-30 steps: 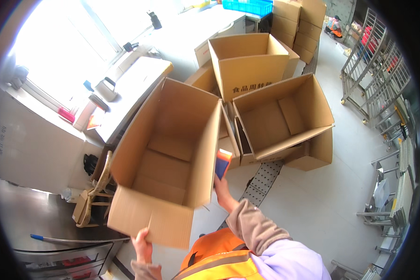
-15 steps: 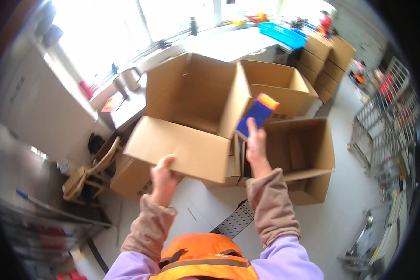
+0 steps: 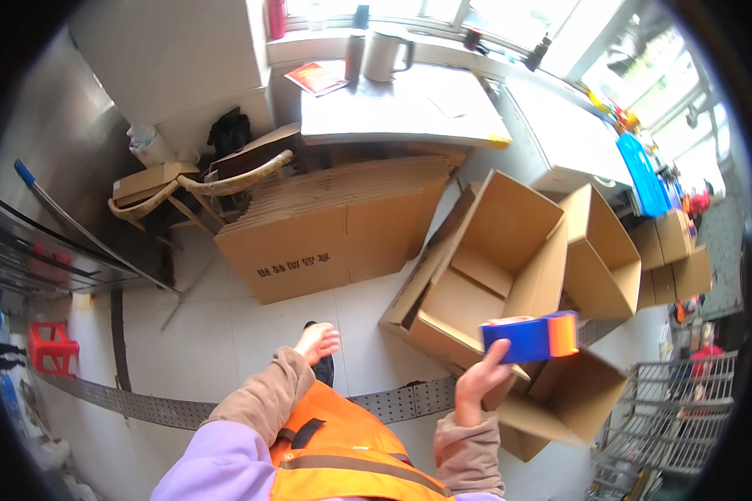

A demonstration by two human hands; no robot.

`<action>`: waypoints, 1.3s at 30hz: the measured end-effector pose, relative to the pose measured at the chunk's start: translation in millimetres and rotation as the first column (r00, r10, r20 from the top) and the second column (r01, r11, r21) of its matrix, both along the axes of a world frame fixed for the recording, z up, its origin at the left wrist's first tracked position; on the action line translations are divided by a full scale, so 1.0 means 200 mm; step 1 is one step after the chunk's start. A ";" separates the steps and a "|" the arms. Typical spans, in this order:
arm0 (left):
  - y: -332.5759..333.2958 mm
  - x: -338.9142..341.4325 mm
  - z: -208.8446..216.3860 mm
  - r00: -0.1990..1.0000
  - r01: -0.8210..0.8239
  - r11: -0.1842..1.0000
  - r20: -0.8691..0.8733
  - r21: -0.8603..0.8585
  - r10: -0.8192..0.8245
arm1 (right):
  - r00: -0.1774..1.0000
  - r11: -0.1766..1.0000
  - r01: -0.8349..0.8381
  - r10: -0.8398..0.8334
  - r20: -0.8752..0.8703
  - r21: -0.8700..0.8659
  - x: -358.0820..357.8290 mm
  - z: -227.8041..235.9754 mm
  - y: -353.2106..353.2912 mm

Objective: The person assembles flat cardboard sheets into boxes by folding the flaps and sealing them with a tape dispenser. They also write on the boxes with a marker and stack the finished boxes on the floor.

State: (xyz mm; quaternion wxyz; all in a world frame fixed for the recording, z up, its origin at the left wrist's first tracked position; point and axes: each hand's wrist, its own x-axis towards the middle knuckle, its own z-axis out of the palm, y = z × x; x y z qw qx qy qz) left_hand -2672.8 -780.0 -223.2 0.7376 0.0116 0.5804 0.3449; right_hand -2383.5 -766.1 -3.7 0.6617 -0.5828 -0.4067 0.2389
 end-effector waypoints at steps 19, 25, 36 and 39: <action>1.55 -0.51 -0.79 0.775 -0.603 0.796 -0.274 -0.053 0.570 | 0.024 0.884 -0.254 0.412 0.911 -0.393 -1.06 -1.39 2.21; 1.41 -0.45 -0.86 0.742 -0.629 0.777 -0.270 0.035 0.613 | -0.167 0.598 -0.648 0.492 0.855 -0.471 -0.83 -1.44 2.09; 0.54 -0.08 -0.78 0.643 -0.745 0.660 -0.361 -0.094 0.675 | -0.765 -0.096 -0.377 0.593 0.251 -0.921 -0.65 -1.57 1.68; 0.35 -0.23 -0.80 0.613 -0.744 0.665 -0.459 -0.062 0.643 | -0.790 -0.207 -0.330 0.595 0.149 -0.921 -0.72 -1.56 1.45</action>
